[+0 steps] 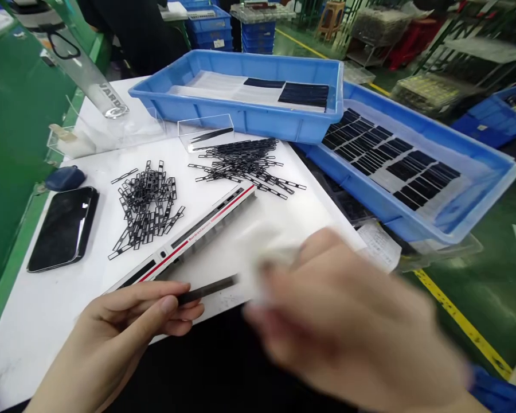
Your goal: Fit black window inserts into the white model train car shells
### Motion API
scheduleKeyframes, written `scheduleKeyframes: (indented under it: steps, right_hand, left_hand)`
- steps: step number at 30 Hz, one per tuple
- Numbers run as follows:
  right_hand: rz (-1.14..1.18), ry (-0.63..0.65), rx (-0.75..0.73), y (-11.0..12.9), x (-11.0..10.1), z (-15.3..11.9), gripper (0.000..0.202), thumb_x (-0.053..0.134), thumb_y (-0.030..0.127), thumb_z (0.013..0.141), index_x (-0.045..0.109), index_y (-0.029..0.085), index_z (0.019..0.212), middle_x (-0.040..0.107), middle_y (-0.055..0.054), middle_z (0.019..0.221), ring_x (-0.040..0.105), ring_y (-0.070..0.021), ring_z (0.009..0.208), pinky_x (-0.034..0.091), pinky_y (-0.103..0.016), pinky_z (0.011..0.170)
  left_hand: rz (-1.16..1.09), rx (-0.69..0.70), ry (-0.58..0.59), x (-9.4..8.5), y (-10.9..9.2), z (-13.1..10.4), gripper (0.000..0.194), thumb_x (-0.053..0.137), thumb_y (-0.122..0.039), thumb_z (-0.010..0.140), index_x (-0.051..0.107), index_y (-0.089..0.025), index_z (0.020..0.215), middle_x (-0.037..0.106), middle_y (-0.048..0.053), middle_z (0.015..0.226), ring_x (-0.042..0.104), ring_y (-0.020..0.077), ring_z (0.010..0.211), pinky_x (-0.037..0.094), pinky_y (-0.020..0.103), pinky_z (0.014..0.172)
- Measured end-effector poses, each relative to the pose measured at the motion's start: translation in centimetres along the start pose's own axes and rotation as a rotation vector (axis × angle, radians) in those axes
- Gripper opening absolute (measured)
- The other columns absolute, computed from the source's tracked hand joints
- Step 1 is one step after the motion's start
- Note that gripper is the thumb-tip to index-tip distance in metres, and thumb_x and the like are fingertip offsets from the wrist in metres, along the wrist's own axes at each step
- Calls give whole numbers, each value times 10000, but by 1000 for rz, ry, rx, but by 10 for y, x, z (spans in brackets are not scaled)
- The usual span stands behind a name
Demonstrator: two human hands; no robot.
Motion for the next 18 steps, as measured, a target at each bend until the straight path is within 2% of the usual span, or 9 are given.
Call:
scheduleKeyframes:
  steps: [1, 2, 3, 4, 5, 6, 9, 13, 18]
  right_hand:
    - [-55, 171, -137, 2, 15, -10, 177, 739, 187, 953, 818, 190, 795, 710, 87, 524, 628, -123, 430, 684, -313, 906]
    - [-135, 356, -314, 2, 30, -20, 69, 801, 154, 898, 835, 194, 853, 761, 64, 605, 696, -138, 511, 682, -252, 725]
    - [-219, 510, -496, 0, 43, -29, 79, 812, 126, 883, 841, 192, 916, 793, 49, 677, 731, -141, 572, 645, -257, 623]
    - [-290, 600, -644, -4, 52, -38, 113, 788, 108, 903, 835, 181, 976, 810, 39, 732, 739, -136, 603, 610, -288, 600]
    - [-345, 629, -733, -9, 59, -43, 138, 753, 94, 932, 823, 169, 1024, 814, 36, 762, 739, -130, 628, 586, -315, 614]
    - [-376, 609, -750, -14, 62, -46, 153, 740, 84, 943, 813, 159, 1054, 811, 33, 769, 741, -132, 652, 566, -336, 637]
    - [-403, 585, -737, -19, 66, -49, 200, 773, 98, 928, 798, 146, 1121, 786, 32, 744, 735, -140, 673, 527, -362, 660]
    - [-422, 618, -755, -13, 63, -45, 213, 783, 135, 927, 790, 177, 1135, 765, 49, 712, 723, -140, 671, 525, -364, 655]
    - [-422, 661, -774, -15, 55, -40, 179, 764, 97, 921, 787, 141, 1093, 799, 16, 777, 733, -145, 682, 536, -372, 686]
  left_hand:
    - [-9, 9, 9, 0, 0, 0, 177, 901, -398, 823, 879, -252, 920, 862, 43, 815, 833, 213, 766, 692, 229, 722]
    - [-12, 17, 22, 0, 0, -1, 177, 900, -394, 826, 882, -254, 933, 862, 40, 822, 827, 206, 751, 691, 233, 727]
    - [-8, 25, 32, -1, 0, -1, 176, 898, -387, 830, 885, -257, 948, 863, 37, 837, 820, 201, 739, 690, 235, 729]
    - [-2, 29, 43, -1, 0, -2, 177, 899, -380, 830, 887, -262, 962, 865, 35, 855, 814, 196, 733, 686, 233, 725]
    - [2, 32, 49, -2, 0, -3, 179, 901, -377, 827, 887, -269, 968, 867, 32, 873, 809, 193, 732, 679, 224, 713]
    - [0, 36, 47, -4, -1, -3, 178, 907, -380, 820, 887, -281, 966, 868, 23, 880, 805, 187, 731, 669, 210, 695]
    - [-16, 51, -28, -8, -1, -7, 185, 913, -422, 801, 883, -308, 944, 865, -1, 868, 806, 196, 740, 665, 220, 686]
    - [72, 94, -68, -12, -1, -11, 197, 887, -454, 816, 875, -287, 921, 861, 18, 852, 816, 261, 757, 708, 354, 743]
    - [92, 108, -75, -16, -2, -11, 94, 865, -387, 846, 861, -307, 895, 831, -12, 723, 807, 223, 684, 708, 320, 717]
Point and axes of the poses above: each hand's wrist, its own z-axis towards the middle knuckle, its own x-axis out of the palm, y = z × x, the point moved 3 cm from there along z, towards the middle knuckle
